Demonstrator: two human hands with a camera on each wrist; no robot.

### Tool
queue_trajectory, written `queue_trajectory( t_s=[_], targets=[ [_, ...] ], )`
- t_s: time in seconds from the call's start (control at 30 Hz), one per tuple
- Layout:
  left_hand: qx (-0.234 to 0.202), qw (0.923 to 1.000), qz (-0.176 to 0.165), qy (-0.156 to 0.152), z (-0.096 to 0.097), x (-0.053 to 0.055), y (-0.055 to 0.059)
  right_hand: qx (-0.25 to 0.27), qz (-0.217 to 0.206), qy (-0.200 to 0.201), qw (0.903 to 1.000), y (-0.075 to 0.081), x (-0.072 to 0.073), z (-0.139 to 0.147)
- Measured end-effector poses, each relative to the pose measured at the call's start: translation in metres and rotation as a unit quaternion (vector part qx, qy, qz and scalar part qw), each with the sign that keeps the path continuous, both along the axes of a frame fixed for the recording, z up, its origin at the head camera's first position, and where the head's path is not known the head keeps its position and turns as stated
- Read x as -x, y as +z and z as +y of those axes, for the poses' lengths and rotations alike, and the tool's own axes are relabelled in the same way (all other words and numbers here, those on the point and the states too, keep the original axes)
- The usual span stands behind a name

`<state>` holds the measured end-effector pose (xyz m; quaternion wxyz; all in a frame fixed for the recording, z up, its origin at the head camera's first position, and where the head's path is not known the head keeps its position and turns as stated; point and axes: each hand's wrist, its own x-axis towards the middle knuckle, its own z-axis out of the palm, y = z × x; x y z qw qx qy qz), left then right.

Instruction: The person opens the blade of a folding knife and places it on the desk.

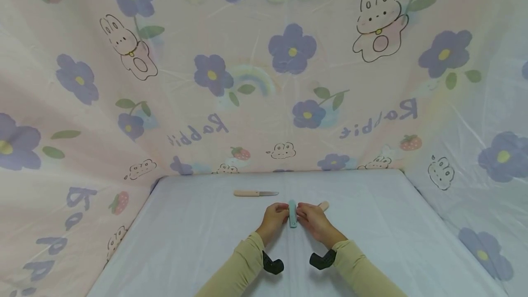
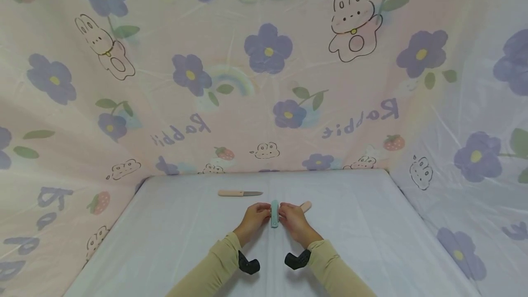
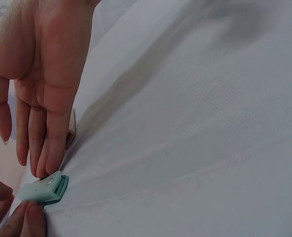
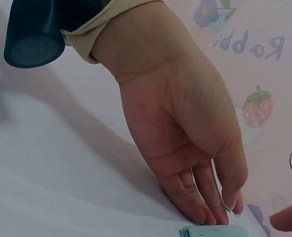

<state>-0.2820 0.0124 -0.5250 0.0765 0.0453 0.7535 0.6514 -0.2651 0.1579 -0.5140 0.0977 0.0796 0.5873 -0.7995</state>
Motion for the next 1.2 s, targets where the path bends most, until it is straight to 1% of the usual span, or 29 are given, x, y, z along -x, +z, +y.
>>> queue_trajectory(
  t_s=[0.1, 0.2, 0.33, 0.4, 0.53, 0.73, 0.87, 1.03, 1.1, 1.2],
  targets=[
    [-0.015, 0.9998, -0.010, 0.010, 0.0020, 0.0023, -0.0027, 0.006, 0.003, -0.002, 1.0000, 0.0004, -0.0007, 0.0004],
    [-0.036, 0.9992, -0.003, 0.015, 0.0035, 0.0040, -0.0054, 0.011, 0.012, -0.002, 0.9999, 0.0005, -0.0006, 0.0000],
    [-0.063, 0.9976, -0.006, 0.027, 0.0049, 0.0049, -0.0067, 0.015, 0.014, -0.008, 0.9997, 0.0004, 0.0000, -0.0012],
    [-0.070, 0.9970, -0.010, 0.033, 0.0055, 0.0054, -0.0070, 0.016, 0.014, -0.013, 0.9997, 0.0005, 0.0003, -0.0015],
    [-0.071, 0.9967, -0.008, 0.040, 0.0064, 0.0066, -0.0075, 0.013, 0.022, -0.015, 0.9996, 0.0003, 0.0013, -0.0021],
    [-0.079, 0.9961, -0.003, 0.038, 0.0061, 0.0048, -0.0049, 0.005, 0.025, -0.025, 0.9994, -0.0018, 0.0038, -0.0040],
    [-0.082, 0.9960, -0.006, 0.036, 0.0054, 0.0027, -0.0047, 0.003, 0.021, -0.031, 0.9993, -0.0024, 0.0035, -0.0052],
    [-0.093, 0.9953, -0.017, 0.023, 0.0033, 0.0011, -0.0070, -0.004, 0.019, -0.032, 0.9993, -0.0013, 0.0005, -0.0056],
    [-0.091, 0.9956, -0.016, 0.016, 0.0022, 0.0004, -0.0072, -0.008, 0.021, -0.033, 0.9992, -0.0013, -0.0003, -0.0054],
    [-0.078, 0.9969, -0.009, 0.004, 0.0008, -0.0011, -0.0070, -0.014, 0.027, -0.032, 0.9990, -0.0027, -0.0011, -0.0047]
  ],
)
